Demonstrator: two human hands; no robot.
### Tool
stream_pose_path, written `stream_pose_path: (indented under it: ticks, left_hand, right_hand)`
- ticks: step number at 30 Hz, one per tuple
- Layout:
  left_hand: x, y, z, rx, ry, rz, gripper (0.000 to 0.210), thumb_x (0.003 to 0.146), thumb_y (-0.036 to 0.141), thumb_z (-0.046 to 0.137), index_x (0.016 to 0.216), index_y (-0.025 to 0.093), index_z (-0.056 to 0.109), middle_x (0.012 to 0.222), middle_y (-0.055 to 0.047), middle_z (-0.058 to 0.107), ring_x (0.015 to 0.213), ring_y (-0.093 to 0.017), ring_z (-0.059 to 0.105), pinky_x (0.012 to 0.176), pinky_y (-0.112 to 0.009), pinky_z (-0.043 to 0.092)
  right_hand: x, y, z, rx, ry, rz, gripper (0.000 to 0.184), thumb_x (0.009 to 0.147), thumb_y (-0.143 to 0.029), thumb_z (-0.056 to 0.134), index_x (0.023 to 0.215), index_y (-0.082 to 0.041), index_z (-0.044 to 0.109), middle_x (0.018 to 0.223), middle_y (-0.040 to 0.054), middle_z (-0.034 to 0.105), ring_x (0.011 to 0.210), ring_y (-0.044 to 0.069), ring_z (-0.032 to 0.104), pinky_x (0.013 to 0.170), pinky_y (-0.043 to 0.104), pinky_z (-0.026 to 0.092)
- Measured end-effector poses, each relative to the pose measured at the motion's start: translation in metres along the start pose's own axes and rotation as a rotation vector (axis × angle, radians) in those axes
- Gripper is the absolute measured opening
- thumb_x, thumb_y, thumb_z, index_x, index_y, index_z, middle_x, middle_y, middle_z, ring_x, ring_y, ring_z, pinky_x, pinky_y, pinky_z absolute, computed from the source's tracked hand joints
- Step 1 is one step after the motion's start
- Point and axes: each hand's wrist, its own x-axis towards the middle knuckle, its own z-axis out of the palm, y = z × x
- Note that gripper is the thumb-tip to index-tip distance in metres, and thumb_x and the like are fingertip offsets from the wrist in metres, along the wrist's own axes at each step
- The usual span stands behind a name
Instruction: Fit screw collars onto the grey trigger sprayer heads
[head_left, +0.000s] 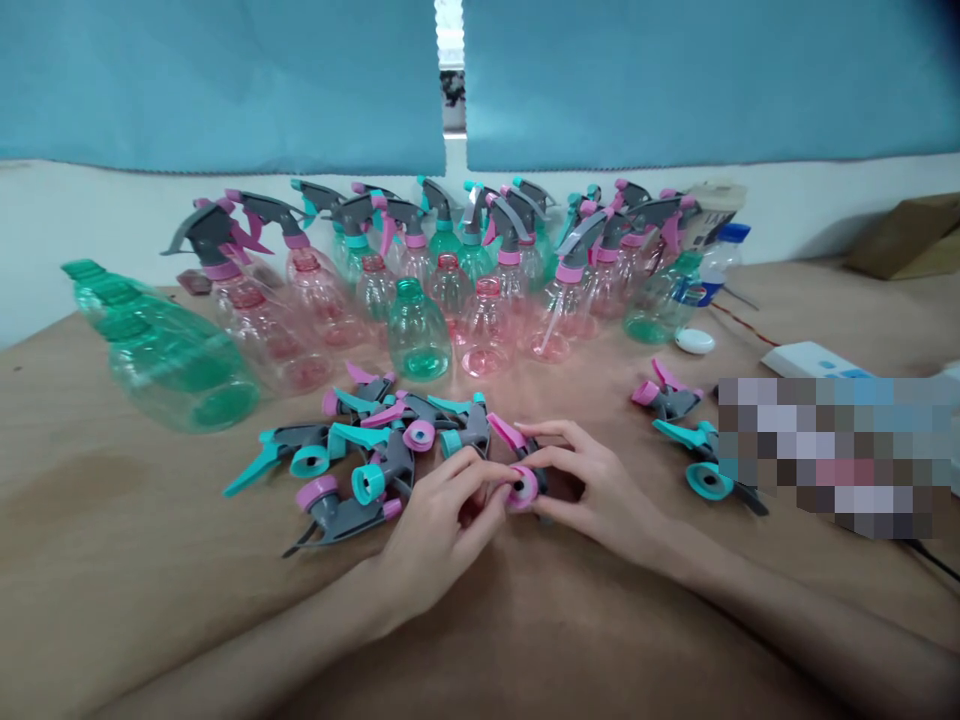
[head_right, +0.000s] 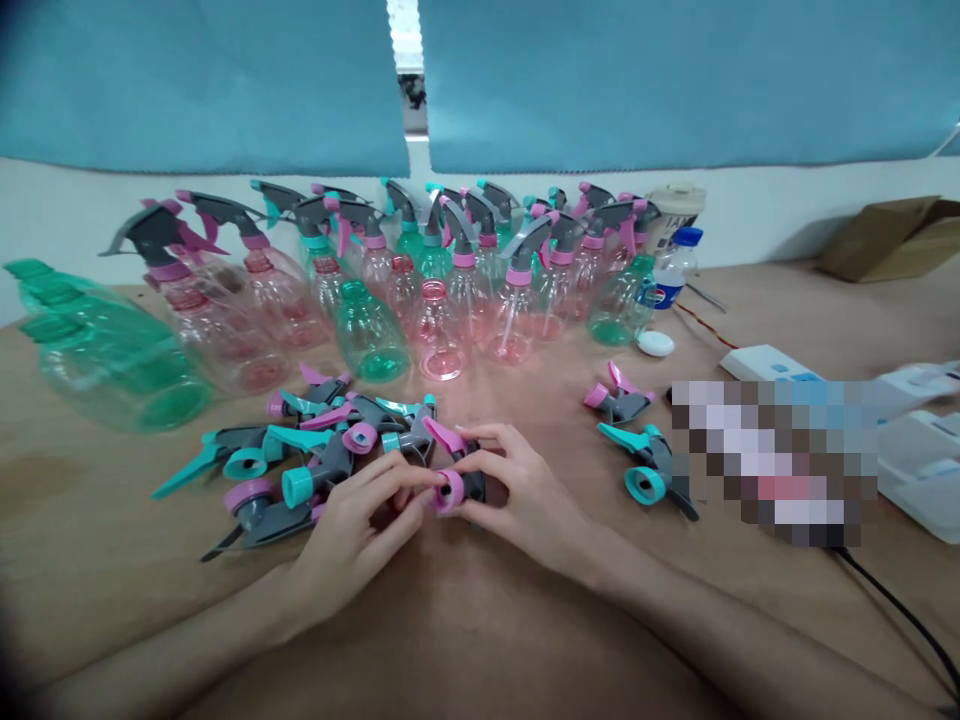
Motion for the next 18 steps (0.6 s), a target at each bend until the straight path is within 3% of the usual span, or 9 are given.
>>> stream_pose_path:
  ticks: [10, 18]
  left_hand:
    - [0.0029, 0.0023, -0.0017, -0.045, -0.006, -0.010, 0.015, 0.090, 0.017, 0.046, 0.091, 0.018, 0.061, 0.070, 0.002, 0.048, 0.060, -0.010, 0.046, 0.054, -0.021, 0.038]
    - [0.0008, 0.0014, 0.0017, 0.049, -0.041, -0.007, 0.008, 0.085, 0.013, 0.049, 0.088, 0.018, 0.055, 0.067, 0.004, 0.044, 0.055, -0.009, 0.042, 0.052, -0.020, 0.034]
  right_hand:
    - [0.0009, -0.0008, -0.0008, 0.034, -0.014, -0.009, 0.019, 0.079, -0.029, 0.068, 0.097, -0.024, 0.067, 0.120, 0.0077, 0.054, 0.114, 0.022, 0.054, 0.096, 0.038, 0.048]
    - [-0.0002, -0.0015, -0.0022, 0.038, -0.049, -0.015, 0.017, 0.081, -0.027, 0.065, 0.098, -0.024, 0.065, 0.124, 0.0077, 0.052, 0.116, 0.022, 0.053, 0.098, 0.039, 0.046]
